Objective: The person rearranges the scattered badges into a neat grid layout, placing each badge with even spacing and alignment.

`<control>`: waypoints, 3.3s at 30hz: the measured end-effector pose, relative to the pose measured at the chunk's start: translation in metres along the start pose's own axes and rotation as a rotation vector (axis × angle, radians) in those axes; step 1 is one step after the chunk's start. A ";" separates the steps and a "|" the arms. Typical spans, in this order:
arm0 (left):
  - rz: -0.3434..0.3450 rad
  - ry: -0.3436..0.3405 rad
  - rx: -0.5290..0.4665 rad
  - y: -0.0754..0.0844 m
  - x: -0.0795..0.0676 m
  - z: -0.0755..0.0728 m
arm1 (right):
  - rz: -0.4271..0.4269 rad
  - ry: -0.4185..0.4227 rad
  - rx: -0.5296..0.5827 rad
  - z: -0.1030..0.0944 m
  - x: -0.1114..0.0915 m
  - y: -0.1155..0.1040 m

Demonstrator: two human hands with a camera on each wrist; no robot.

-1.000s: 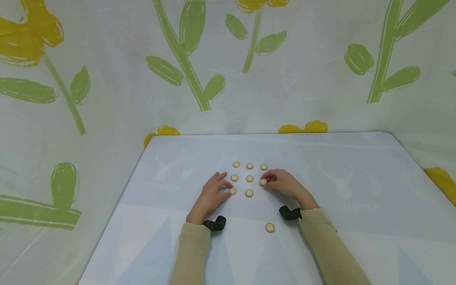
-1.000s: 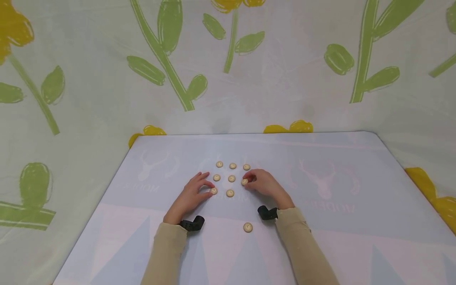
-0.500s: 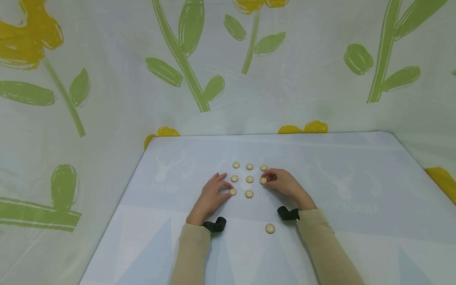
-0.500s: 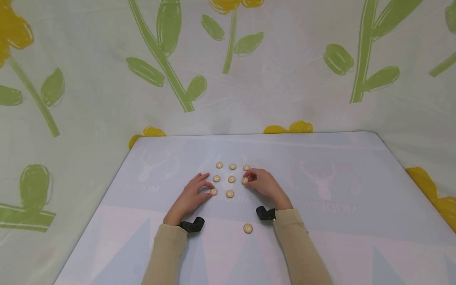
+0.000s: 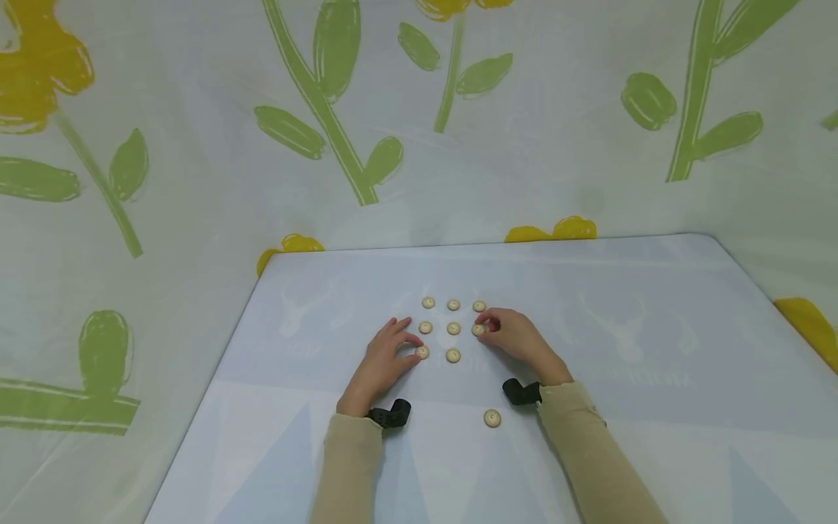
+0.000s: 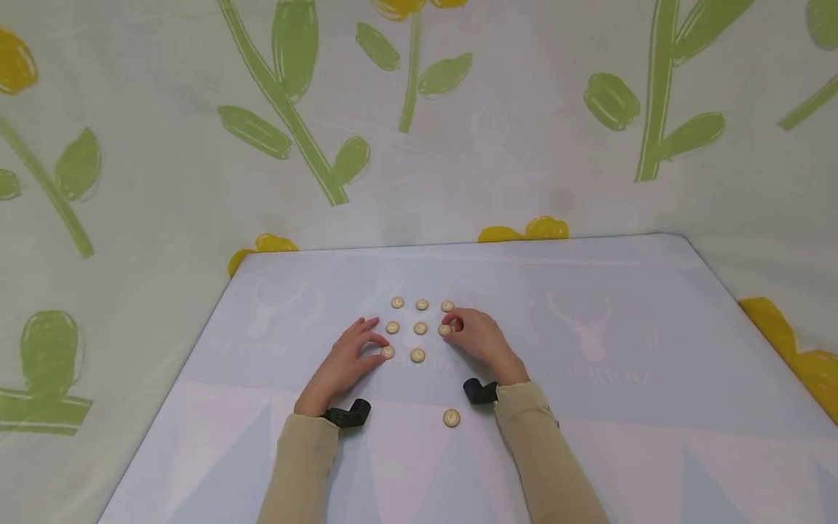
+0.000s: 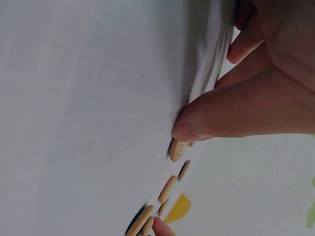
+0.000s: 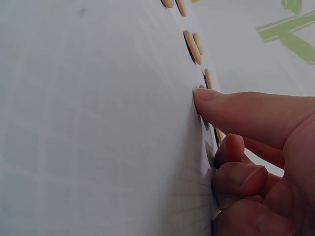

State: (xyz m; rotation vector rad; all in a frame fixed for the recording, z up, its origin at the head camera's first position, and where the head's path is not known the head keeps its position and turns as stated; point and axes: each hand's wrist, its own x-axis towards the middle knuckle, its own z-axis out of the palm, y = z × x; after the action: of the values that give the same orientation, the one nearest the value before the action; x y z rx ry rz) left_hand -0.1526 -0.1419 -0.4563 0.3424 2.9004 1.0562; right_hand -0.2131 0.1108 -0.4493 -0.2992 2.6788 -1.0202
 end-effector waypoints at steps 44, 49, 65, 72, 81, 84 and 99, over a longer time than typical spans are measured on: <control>-0.017 -0.006 0.006 0.002 0.000 0.000 | -0.009 -0.005 -0.003 -0.003 -0.003 0.000; -0.020 -0.006 0.008 0.002 0.000 0.001 | -0.006 -0.010 -0.002 -0.003 -0.003 -0.001; -0.015 -0.009 0.008 0.005 -0.001 -0.003 | 0.004 -0.008 -0.009 -0.001 -0.002 -0.001; -0.006 -0.002 0.006 0.006 -0.002 -0.002 | 0.007 -0.003 -0.015 -0.001 -0.001 0.000; 0.007 0.003 0.000 0.006 -0.003 -0.003 | 0.000 -0.012 -0.007 -0.002 -0.002 -0.001; 0.011 0.007 -0.003 0.005 -0.003 -0.002 | -0.031 -0.030 0.022 -0.004 -0.002 0.002; 0.000 -0.012 0.004 0.003 0.000 0.001 | -0.022 -0.038 0.075 -0.017 -0.012 0.005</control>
State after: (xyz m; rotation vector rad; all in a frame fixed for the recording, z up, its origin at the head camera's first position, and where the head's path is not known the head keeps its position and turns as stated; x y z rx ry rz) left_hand -0.1517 -0.1390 -0.4546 0.3475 2.8924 1.0456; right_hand -0.2078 0.1283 -0.4391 -0.3303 2.6018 -1.1070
